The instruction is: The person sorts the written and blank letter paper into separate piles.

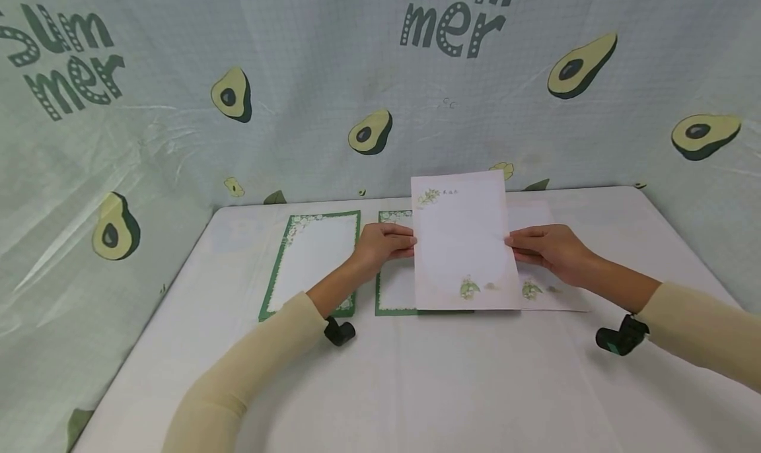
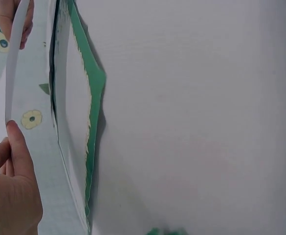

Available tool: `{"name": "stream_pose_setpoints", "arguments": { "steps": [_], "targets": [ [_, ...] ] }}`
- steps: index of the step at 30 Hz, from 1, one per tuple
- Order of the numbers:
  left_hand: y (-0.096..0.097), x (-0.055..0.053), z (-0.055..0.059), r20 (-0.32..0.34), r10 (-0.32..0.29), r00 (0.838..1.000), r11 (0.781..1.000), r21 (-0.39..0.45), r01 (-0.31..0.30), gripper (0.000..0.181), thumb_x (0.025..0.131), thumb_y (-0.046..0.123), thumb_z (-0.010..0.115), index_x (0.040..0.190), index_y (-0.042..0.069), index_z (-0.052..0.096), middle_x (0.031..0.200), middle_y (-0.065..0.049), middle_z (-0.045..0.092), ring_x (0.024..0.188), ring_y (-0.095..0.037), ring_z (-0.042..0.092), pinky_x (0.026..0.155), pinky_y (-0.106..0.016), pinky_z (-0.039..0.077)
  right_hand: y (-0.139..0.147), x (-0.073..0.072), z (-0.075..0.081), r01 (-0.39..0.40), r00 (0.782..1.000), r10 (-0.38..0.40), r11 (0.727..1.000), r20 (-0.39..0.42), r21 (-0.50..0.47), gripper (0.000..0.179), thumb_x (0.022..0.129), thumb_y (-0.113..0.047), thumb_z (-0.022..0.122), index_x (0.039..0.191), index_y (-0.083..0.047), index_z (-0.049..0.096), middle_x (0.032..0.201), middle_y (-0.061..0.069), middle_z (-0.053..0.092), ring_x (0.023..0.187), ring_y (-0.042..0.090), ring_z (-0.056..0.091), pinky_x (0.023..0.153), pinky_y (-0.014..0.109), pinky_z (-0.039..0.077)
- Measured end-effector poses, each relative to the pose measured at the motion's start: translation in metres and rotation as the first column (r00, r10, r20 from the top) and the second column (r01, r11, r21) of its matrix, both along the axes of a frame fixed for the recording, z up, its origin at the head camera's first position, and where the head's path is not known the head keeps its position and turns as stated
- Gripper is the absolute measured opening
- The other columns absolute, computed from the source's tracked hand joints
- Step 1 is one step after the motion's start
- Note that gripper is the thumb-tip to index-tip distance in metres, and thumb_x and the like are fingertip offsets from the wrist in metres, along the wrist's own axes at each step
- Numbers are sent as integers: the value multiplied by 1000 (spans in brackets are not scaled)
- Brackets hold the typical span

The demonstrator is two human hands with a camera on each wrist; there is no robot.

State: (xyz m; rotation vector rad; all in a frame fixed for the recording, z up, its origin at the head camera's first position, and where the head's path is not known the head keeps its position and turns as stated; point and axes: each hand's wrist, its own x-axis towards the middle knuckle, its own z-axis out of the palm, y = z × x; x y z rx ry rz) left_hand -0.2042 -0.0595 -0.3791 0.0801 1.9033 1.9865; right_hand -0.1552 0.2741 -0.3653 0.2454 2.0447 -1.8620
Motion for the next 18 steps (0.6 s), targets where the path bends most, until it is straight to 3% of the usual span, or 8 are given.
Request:
{"name": "stream_pose_setpoints", "arguments": {
  "steps": [18],
  "targets": [
    [22,0,-5,-9,-41,999,998,40,42,23,94,-5,68,116,-12,68,106,-18,71,79,-15,74,82,-33,64,20,9,-5,19,1000,-17,997,-19,73,70,99,-24,71,149,11,38,99,-20,68,92,-2,68,90,21,59]
  ]
}}
